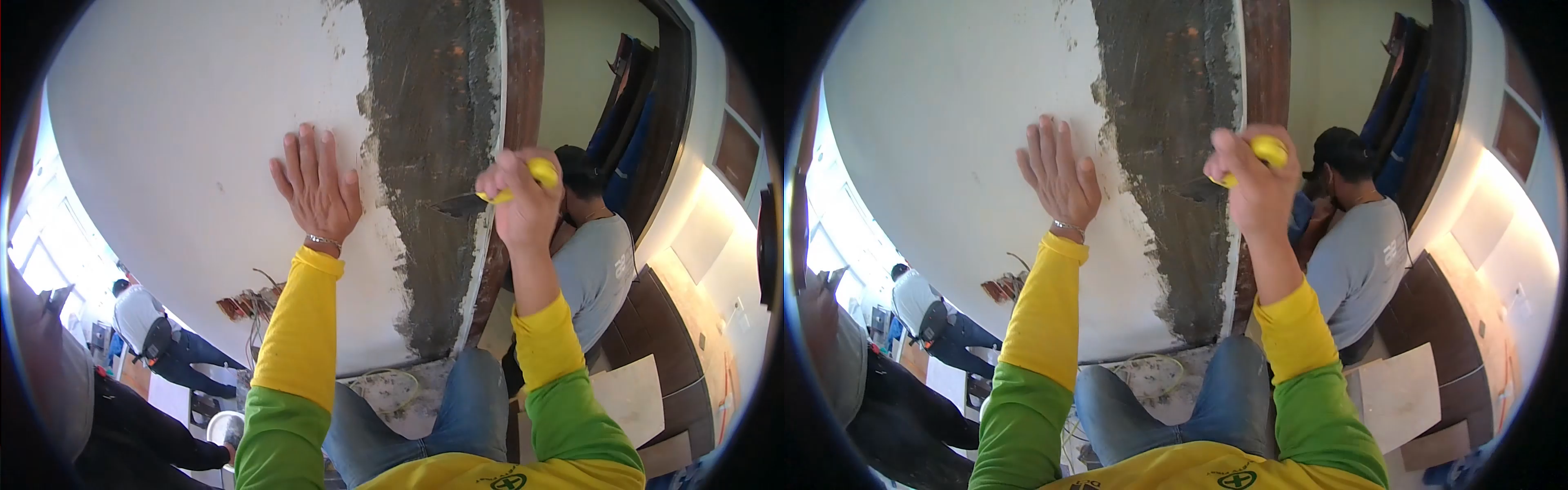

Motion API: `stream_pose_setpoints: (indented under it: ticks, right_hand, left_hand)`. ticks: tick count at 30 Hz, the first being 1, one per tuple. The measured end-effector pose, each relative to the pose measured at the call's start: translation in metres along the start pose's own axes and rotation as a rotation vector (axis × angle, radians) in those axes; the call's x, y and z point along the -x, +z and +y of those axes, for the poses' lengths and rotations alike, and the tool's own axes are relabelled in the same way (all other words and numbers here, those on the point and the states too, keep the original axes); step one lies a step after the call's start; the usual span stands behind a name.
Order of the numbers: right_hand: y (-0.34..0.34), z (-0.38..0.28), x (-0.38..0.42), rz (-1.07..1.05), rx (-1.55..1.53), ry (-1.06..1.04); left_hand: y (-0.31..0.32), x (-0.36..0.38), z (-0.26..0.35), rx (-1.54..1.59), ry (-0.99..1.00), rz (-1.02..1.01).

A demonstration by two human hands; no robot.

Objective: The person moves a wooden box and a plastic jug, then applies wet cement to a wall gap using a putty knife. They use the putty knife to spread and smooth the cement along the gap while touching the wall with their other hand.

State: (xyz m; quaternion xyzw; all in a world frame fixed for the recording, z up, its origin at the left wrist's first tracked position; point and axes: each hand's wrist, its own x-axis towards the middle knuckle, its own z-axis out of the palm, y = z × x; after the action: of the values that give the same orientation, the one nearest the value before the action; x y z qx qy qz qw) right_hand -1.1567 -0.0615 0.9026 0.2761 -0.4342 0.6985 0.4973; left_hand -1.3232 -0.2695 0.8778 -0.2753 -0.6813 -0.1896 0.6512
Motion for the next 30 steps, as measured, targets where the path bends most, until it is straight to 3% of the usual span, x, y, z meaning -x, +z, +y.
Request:
stream_pose_setpoints:
  ticks: [3,5,7,9,14,15,17,22,24,28,30]
  right_hand:
    - [0.029,-0.002,-0.016,-0.069,-0.03,-0.009]
    - [0.051,-0.018,-0.025,-0.187,-0.067,-0.228]
    - [0.058,-0.001,-0.023,-0.164,-0.045,-0.212]
    - [0.051,0.028,-0.023,-0.064,0.245,0.039]
    - [0.066,-0.003,-0.031,-0.175,-0.016,-0.084]
    - [0.062,0.009,-0.028,-0.175,-0.009,-0.08]
    - [0.056,0.037,-0.019,-0.061,0.33,0.067]
    - [0.06,0.017,-0.03,-0.135,0.185,0.082]
    - [0.064,0.002,-0.037,-0.198,0.001,-0.114]
    - [0.051,0.033,-0.031,-0.164,0.176,0.093]
    - [0.062,0.018,-0.032,-0.131,0.215,0.051]
  left_hand:
    - [0.003,0.001,-0.002,0.019,0.011,0.032]
    - [0.005,0.002,-0.003,0.038,0.003,0.044]
    - [0.005,0.003,-0.004,0.062,0.001,0.052]
    - [0.004,0.002,-0.004,0.078,0.009,0.068]
    - [0.005,0.002,-0.005,0.091,0.012,0.083]
    - [0.004,0.002,-0.005,0.101,0.018,0.092]
    - [0.003,0.004,-0.006,0.104,0.006,0.074]
    - [0.008,0.003,-0.007,0.154,-0.017,0.088]
    - [0.009,0.004,-0.008,0.174,-0.007,0.105]
    - [0.007,0.002,-0.009,0.167,-0.012,0.105]
    - [0.006,0.003,-0.007,0.155,-0.015,0.083]
